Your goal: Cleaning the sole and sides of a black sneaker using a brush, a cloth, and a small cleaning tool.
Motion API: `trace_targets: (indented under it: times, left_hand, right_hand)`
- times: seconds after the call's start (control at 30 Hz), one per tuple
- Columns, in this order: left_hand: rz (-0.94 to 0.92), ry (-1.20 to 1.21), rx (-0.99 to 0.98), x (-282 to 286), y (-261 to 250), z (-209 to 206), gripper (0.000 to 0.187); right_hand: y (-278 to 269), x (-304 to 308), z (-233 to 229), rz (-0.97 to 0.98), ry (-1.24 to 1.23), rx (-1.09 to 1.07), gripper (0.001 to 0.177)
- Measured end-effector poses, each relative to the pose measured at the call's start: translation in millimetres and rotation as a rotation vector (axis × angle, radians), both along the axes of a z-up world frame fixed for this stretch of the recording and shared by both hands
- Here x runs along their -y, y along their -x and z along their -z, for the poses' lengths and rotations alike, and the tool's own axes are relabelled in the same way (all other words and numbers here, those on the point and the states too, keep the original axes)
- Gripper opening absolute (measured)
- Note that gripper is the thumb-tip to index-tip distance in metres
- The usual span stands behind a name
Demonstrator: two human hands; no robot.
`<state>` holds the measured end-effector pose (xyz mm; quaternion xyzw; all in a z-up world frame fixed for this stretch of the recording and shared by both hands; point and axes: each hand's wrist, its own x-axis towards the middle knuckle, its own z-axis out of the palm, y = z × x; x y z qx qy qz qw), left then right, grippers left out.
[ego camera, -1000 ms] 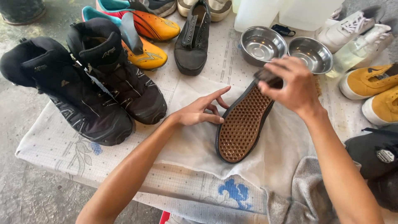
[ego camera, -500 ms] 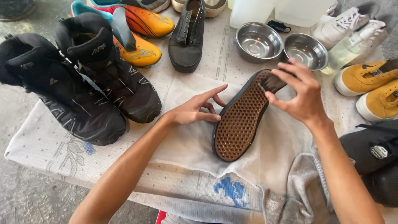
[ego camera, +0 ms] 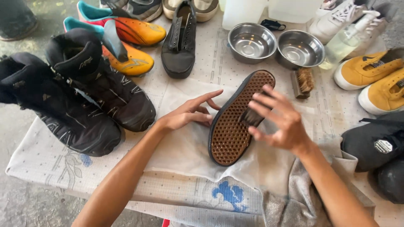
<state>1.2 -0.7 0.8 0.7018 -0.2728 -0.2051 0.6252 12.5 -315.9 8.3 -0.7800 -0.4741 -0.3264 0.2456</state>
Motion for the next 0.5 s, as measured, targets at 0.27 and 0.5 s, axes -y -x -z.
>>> trace_targets:
  times: [0.27,0.5]
  left_hand:
    - [0.007,-0.005,-0.025,1,2,-4,0.079]
    - [-0.030,0.008,-0.065,0,2,-4,0.078]
  right_hand:
    - [28,-8,-7,-0.075,-0.020,-0.094,0.052]
    - [32,-8,-15,-0.054,0.033,-0.120,0.060]
